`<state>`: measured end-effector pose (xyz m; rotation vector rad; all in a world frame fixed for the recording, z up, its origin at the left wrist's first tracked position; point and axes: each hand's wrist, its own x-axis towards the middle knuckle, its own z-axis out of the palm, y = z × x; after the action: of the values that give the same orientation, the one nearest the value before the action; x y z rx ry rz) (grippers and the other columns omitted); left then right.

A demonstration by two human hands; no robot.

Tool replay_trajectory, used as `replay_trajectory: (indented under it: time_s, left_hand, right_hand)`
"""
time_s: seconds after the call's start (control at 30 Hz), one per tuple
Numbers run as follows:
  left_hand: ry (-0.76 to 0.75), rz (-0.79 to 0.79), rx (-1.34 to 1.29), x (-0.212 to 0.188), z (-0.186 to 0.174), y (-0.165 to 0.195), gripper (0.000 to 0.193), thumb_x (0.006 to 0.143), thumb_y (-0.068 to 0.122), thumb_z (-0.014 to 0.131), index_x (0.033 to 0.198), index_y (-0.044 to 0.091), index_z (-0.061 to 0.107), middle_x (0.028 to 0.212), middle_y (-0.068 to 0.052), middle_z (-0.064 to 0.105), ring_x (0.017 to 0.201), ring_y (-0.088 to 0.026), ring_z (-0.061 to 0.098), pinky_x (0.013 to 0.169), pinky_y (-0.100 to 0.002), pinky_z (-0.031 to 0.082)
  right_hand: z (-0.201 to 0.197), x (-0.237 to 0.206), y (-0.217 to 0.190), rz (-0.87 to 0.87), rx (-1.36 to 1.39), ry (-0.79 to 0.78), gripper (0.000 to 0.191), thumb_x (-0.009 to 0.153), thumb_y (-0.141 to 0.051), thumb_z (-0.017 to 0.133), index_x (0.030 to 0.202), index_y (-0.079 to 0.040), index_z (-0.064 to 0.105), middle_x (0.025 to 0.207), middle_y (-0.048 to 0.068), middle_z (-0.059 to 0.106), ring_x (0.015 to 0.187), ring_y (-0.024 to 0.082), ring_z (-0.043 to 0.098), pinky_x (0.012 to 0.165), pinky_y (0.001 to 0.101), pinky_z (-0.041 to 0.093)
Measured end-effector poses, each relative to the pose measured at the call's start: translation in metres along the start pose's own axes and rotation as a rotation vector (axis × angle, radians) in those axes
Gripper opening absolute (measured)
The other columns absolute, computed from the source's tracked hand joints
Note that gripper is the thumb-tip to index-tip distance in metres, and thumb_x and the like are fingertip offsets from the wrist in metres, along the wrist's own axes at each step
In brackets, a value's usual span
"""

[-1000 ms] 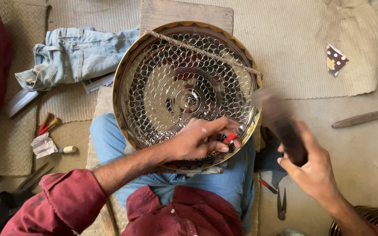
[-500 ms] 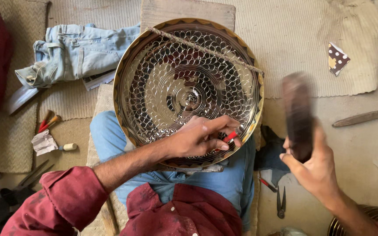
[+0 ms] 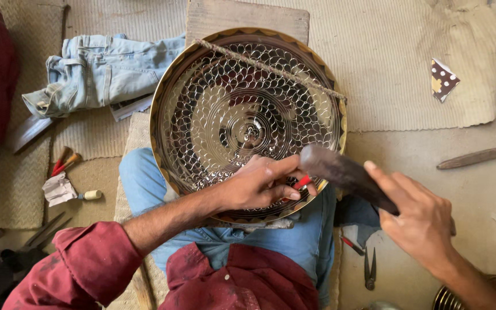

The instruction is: The person sits on the floor with a brass tray on their lap and hammers a small punch with a wooden mallet to press a repeating scale pattern into the tray surface. They reposition the punch across the tray and rotate the tray to continue the pattern around it.

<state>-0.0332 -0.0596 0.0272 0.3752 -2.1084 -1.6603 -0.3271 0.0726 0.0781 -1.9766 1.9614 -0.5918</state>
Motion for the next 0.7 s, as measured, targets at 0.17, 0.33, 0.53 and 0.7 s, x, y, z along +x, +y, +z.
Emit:
replay_trajectory:
  time_s: [0.17, 0.33, 0.53, 0.7]
  left_hand:
    - [0.030, 0.067, -0.018, 0.0007, 0.0009, -0.0004, 0.050, 0.097, 0.013, 0.070, 0.141, 0.006, 0.047, 0.117, 0.000, 0.078, 0.088, -0.018, 0.079, 0.076, -0.032, 0.062]
    - [0.025, 0.015, -0.015, -0.0010, 0.0017, -0.0017, 0.046, 0.098, 0.012, 0.070, 0.138, 0.007, 0.049, 0.119, 0.001, 0.078, 0.088, -0.016, 0.079, 0.074, -0.031, 0.061]
    - [0.144, -0.028, -0.065, 0.0006, 0.0061, 0.0011, 0.049, 0.094, 0.006, 0.072, 0.138, 0.006, 0.050, 0.112, -0.001, 0.078, 0.090, -0.012, 0.077, 0.074, -0.028, 0.063]
    - [0.223, -0.247, -0.127, -0.0044, 0.0096, 0.0045, 0.039, 0.096, 0.003, 0.070, 0.130, 0.004, 0.052, 0.110, -0.002, 0.080, 0.084, -0.010, 0.074, 0.071, -0.027, 0.062]
  right_hand:
    - [-0.0008, 0.0026, -0.0033, 0.276, 0.115, -0.062, 0.092, 0.073, 0.000, 0.078, 0.157, -0.017, 0.044, 0.107, 0.013, 0.074, 0.088, 0.028, 0.073, 0.081, 0.0368, 0.058]
    - [0.0014, 0.0021, -0.0015, -0.071, 0.010, 0.034, 0.087, 0.067, 0.002, 0.074, 0.150, -0.011, 0.049, 0.132, 0.021, 0.067, 0.113, 0.032, 0.069, 0.091, 0.0392, 0.056]
    - [0.0004, 0.0010, -0.0009, 0.299, 0.579, 0.030, 0.081, 0.076, 0.002, 0.078, 0.148, -0.019, 0.047, 0.101, 0.014, 0.061, 0.088, 0.032, 0.063, 0.080, 0.0399, 0.055]
    - [0.0021, 0.0092, -0.0030, 0.005, -0.220, -0.122, 0.092, 0.068, 0.002, 0.078, 0.153, -0.018, 0.050, 0.107, 0.016, 0.070, 0.087, 0.031, 0.069, 0.076, 0.0411, 0.056]
